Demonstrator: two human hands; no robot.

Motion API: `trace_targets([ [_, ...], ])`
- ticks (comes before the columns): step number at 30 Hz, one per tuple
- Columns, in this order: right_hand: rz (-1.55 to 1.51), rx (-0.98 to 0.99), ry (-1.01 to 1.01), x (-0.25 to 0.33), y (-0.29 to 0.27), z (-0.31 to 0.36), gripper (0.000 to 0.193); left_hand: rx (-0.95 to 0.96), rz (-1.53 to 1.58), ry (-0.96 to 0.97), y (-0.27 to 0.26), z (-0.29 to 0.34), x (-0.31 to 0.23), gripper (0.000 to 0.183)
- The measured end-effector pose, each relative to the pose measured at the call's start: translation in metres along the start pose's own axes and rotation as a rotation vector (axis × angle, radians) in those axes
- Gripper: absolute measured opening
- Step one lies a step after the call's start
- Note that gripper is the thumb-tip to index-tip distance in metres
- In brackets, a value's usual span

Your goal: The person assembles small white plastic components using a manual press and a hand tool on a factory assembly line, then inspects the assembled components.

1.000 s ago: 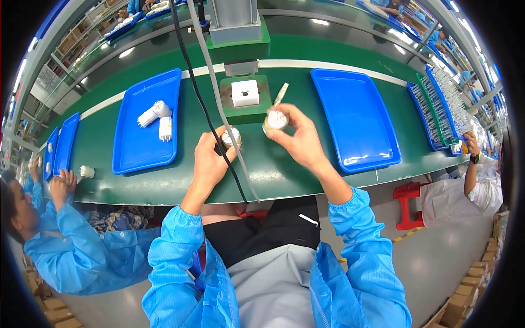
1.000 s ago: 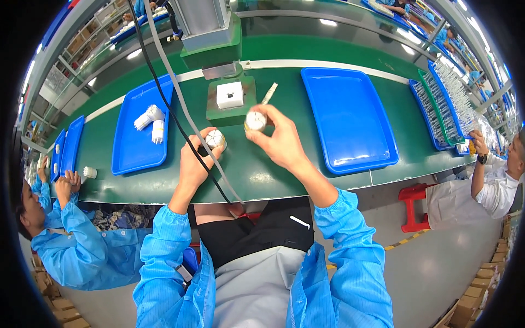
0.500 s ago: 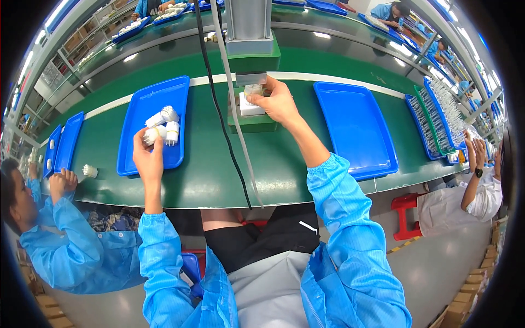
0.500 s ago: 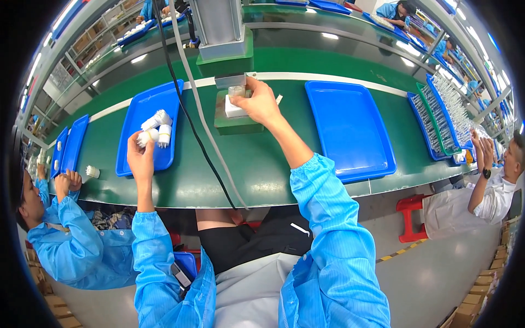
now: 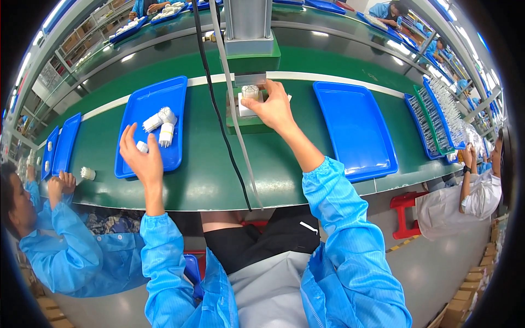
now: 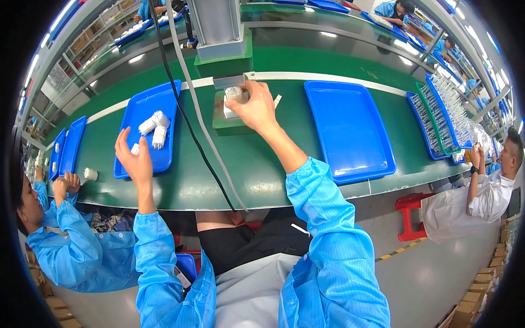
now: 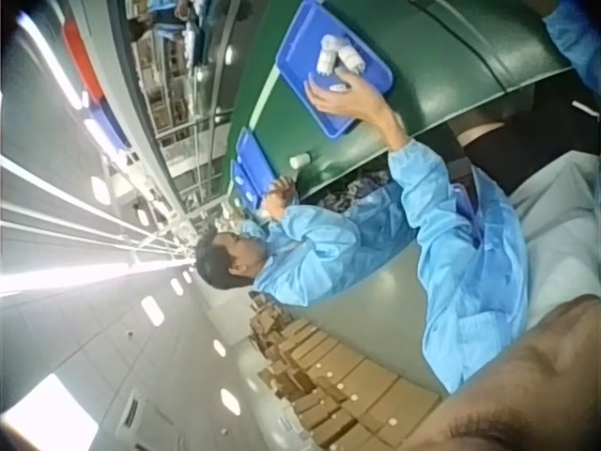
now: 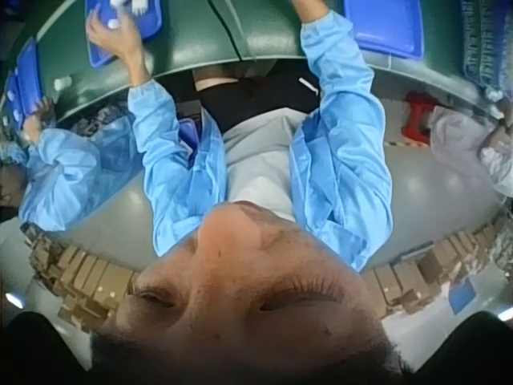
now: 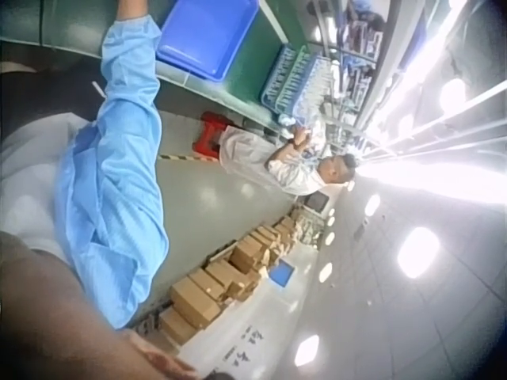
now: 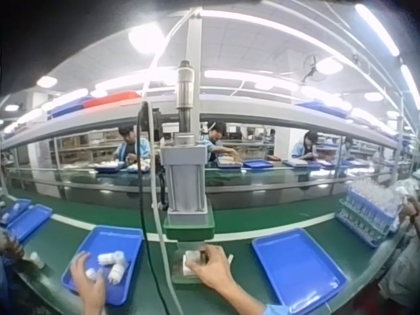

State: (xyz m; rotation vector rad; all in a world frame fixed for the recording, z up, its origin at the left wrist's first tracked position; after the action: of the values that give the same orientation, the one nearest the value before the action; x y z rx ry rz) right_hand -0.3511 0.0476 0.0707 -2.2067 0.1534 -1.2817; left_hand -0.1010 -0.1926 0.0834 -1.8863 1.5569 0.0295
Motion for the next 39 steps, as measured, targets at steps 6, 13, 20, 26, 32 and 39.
trace_targets([
  [6,-0.223,-0.055,-0.027,-0.019,0.01,0.01,0.053,0.202,0.55,0.121,0.068,0.003,-0.096,0.044],
  [13,-0.301,-0.097,-0.108,-0.014,-0.001,0.025,0.042,0.451,0.698,0.184,0.151,0.011,-0.139,0.041],
  [20,-0.211,-0.178,-0.155,-0.017,-0.004,0.029,0.039,0.515,0.778,0.041,0.155,0.018,-0.147,0.034],
  [26,-0.197,-0.191,-0.196,-0.013,0.003,0.031,0.039,0.391,0.767,0.119,0.154,0.021,-0.142,0.029],
  [32,-0.17,-0.191,-0.182,-0.016,0.005,0.035,0.038,0.408,0.737,0.131,0.154,0.025,-0.144,0.029],
  [39,-0.194,-0.193,-0.173,-0.018,0.004,0.032,0.035,0.449,0.716,0.133,0.159,0.027,-0.141,0.031],
])
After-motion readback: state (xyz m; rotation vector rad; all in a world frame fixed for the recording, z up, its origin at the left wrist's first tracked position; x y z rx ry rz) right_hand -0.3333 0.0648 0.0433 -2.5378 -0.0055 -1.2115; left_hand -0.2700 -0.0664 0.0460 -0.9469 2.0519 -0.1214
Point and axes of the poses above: each hand's wrist, its own z-axis away from the middle knuckle, its own y-axis out of the palm, x = y × z, the point moved 6 cm from there along -z, towards the middle knuckle, and after that the axes turned 4 degrees about y, right-handed, at the moved point
